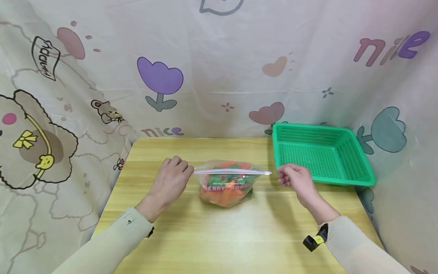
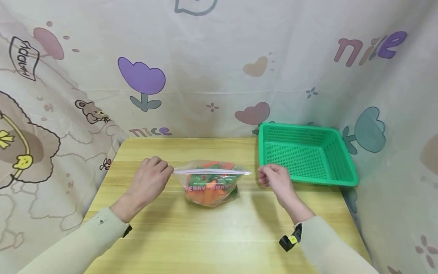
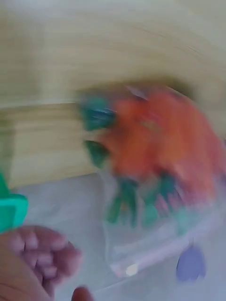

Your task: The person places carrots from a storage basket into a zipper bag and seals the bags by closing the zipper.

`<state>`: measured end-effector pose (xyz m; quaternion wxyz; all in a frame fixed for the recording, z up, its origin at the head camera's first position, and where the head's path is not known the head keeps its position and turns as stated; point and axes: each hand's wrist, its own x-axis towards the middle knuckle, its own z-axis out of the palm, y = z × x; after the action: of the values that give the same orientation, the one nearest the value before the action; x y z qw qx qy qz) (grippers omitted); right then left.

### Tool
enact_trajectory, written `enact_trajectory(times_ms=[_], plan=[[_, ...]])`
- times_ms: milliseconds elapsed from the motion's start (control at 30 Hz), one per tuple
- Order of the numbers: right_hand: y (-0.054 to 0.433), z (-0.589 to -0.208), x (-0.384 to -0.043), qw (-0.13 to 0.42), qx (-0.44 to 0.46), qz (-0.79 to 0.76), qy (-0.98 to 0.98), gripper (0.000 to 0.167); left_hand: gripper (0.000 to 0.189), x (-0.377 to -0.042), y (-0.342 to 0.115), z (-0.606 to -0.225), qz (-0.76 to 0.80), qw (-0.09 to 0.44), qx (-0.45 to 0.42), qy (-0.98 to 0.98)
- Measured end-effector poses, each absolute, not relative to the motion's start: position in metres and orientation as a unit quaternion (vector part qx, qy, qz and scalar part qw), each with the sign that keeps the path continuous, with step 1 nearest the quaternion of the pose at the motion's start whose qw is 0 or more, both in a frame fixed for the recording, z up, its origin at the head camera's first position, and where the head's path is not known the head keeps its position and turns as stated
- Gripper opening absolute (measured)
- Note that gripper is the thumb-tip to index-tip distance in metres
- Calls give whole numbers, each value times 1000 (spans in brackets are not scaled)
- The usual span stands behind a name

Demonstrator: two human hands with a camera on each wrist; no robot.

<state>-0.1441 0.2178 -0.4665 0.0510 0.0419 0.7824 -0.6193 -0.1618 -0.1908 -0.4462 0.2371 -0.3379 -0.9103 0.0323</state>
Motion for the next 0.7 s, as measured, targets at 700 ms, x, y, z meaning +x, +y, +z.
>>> enact_trajectory(times_ms=[700], plan=[[201, -471, -155, 138, 56, -743, 652, 15, 13, -168, -198, -447, -16, 332, -333, -882]])
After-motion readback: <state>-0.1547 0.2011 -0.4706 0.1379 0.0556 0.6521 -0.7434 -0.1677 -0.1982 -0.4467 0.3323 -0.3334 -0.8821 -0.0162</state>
